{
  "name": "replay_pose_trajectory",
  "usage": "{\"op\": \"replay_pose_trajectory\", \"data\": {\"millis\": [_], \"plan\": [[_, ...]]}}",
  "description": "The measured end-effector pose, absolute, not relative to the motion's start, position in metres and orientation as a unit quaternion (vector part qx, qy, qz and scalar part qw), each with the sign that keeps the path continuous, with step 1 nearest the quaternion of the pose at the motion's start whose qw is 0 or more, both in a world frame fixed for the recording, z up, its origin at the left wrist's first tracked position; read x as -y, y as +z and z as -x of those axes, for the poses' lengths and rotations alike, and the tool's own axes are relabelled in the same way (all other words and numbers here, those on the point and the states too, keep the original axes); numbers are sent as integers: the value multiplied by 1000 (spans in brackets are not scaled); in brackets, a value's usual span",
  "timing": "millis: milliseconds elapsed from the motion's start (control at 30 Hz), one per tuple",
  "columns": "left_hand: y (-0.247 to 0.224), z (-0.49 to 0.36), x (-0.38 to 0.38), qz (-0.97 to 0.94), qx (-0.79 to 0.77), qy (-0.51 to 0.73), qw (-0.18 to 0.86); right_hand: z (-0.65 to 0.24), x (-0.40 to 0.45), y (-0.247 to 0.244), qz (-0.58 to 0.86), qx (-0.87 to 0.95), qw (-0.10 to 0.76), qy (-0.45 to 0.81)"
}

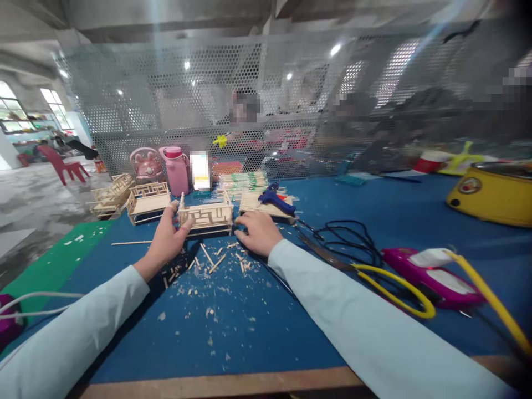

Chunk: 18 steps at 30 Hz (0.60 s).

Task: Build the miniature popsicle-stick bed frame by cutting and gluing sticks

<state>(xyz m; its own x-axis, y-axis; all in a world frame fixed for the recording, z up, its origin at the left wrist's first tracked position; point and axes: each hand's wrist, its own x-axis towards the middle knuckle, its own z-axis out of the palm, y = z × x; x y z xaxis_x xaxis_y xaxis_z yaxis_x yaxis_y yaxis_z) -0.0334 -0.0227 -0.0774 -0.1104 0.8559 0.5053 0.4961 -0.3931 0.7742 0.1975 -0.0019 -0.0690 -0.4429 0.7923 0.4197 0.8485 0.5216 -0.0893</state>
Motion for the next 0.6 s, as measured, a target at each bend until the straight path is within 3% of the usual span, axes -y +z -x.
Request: {"op": "replay_pose_trajectory", "data": {"millis": [100,400,600], "plan": [[-86,36,19,-625,-537,512,244,-194,3,-70,473,856,200,-53],[-94,32,26,-574,-552,556,239,-193,4,-68,518,823,230,-23],[-93,33,28,-569,-548,561,247,-193,7,-68,520,795,310,-52]]}}
